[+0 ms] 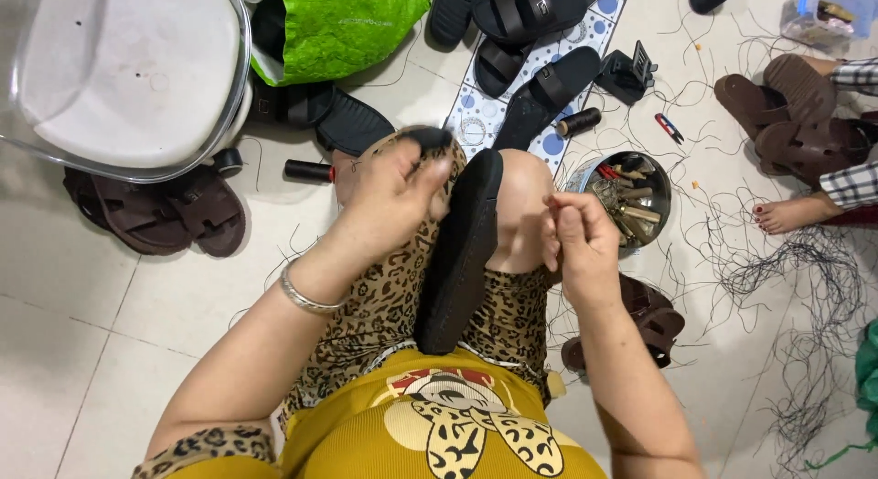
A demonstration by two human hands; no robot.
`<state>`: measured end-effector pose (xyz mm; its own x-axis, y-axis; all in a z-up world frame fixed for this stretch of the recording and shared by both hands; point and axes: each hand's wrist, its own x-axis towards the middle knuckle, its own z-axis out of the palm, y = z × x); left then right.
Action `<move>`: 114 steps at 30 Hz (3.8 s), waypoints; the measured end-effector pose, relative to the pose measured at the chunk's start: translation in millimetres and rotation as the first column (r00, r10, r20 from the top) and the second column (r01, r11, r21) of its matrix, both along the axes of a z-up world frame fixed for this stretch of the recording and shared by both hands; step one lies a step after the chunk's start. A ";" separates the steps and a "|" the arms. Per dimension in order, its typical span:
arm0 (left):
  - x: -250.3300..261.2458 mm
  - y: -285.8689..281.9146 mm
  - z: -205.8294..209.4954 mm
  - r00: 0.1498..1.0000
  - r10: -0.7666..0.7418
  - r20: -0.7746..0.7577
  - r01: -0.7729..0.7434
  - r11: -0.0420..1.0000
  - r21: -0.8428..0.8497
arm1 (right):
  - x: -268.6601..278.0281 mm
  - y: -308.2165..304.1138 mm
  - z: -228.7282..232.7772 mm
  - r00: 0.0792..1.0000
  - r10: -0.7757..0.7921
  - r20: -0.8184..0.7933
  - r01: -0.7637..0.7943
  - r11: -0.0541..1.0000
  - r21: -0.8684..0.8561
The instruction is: Hand-sewing the sole of a sandal to its upper part using a needle and thread.
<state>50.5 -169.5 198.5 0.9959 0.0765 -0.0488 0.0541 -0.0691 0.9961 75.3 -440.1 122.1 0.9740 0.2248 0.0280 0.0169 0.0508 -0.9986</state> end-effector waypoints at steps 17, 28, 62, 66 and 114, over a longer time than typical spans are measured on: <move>-17.9 -8.0 -62.4 0.894 -0.304 0.329 0.046 0.793 0.607 | -24.8 4.1 -29.3 0.994 -0.081 -0.071 0.089 0.989 0.115; -17.3 2.0 -49.6 0.947 -0.028 0.321 0.056 0.995 -0.078 | -19.0 -4.1 -6.4 0.998 -0.016 -0.060 0.022 0.994 0.105; -26.4 -13.1 -4.4 0.956 0.154 0.250 -0.059 0.934 -0.351 | 26.2 48.9 159.8 0.659 0.749 0.069 0.314 -0.190 -0.930; -21.7 7.0 16.7 0.972 0.100 0.213 -0.012 0.925 -0.379 | 39.6 5.3 129.6 0.977 0.212 0.008 -0.096 0.475 -0.875; -112.7 -46.4 -158.6 0.839 -0.225 0.496 -0.208 0.709 0.674 | -78.9 -186.5 -300.0 0.658 -0.574 -0.488 0.082 0.698 -0.711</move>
